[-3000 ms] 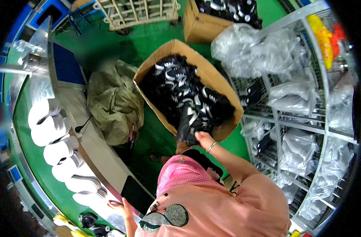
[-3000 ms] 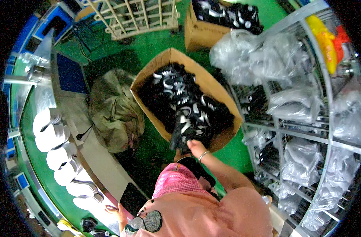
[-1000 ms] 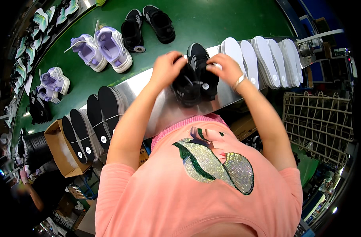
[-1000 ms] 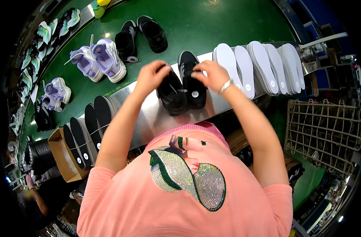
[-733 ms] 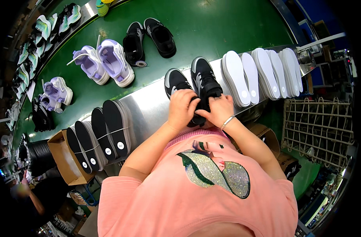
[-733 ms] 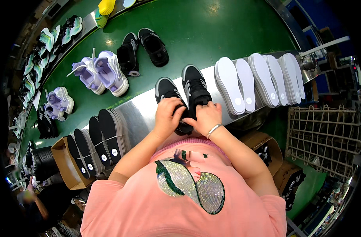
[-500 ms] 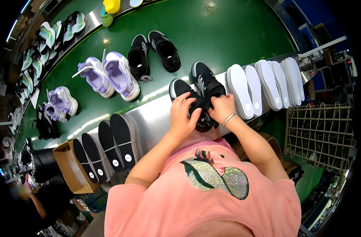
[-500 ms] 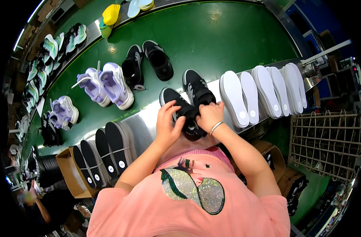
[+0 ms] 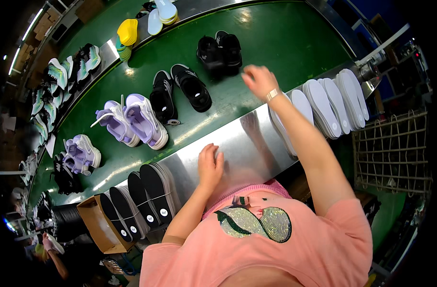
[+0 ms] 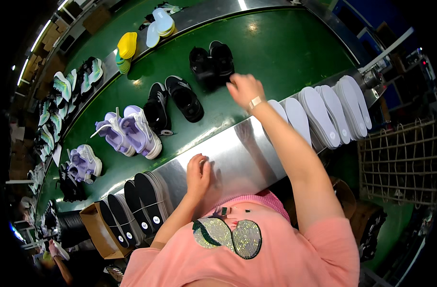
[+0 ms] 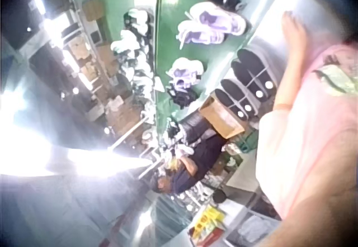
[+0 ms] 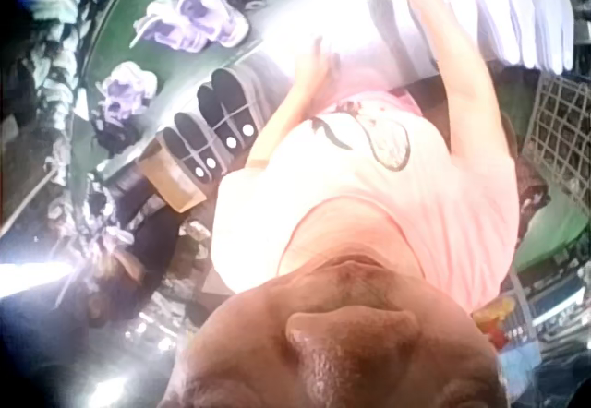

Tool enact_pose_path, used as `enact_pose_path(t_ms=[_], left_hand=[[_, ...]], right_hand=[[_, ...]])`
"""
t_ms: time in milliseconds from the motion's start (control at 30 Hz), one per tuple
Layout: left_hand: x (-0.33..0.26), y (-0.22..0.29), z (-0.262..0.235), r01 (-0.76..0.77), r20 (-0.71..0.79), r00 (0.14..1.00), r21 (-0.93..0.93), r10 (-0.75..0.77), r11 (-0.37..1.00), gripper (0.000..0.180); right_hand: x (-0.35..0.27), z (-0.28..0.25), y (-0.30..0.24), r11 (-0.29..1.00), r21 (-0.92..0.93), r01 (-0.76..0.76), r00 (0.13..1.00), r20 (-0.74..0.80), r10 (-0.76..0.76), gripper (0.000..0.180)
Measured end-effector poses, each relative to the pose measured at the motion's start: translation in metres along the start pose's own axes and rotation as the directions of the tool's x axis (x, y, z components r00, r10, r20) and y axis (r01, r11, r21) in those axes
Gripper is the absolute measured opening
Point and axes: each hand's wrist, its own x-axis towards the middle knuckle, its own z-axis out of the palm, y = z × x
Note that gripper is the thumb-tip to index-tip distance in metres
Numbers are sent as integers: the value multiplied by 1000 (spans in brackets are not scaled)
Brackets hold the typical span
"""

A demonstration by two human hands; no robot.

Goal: The person sorts shoes by taking pairs from a box and placing them onto a conveyor belt workstation, occasionally adding insoles into the shoes.

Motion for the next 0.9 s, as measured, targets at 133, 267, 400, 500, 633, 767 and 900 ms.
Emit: enact_pose_path(t_ms=[133, 267, 400, 500, 633, 767, 900], left_hand=[[-11, 9, 18, 37, 189, 981, 49, -45, 998, 19], [-21, 24, 28, -116, 240, 968, 193, 68, 974, 22], [-29, 50, 51, -217, 350, 933, 347, 89, 912, 25], [-3, 88, 105, -534, 359, 820, 195, 447, 823, 22], [-51, 122, 139, -395, 571, 790, 193, 225, 898, 27], [-79, 138, 143, -123, 594, 780, 451, -195, 884, 37], [-76, 103, 149, -669, 627, 716, 488, 307, 561, 74]], right_hand=[[-126, -26, 36, 991, 125, 38, 997, -74, -29, 19], [-267, -43, 94, 968, 179, -176, 970, -135, 201, 20], [-393, -29, 193, 876, 207, -436, 875, -129, 466, 22], [-593, 49, 312, 558, 406, -724, 556, -135, 820, 20], [-719, 55, 231, 251, 213, -944, 280, 120, 953, 22], [-747, 13, 128, -94, 42, -995, -87, 149, 985, 27], [-808, 28, 111, -526, 96, -845, -473, 323, 820, 26]])
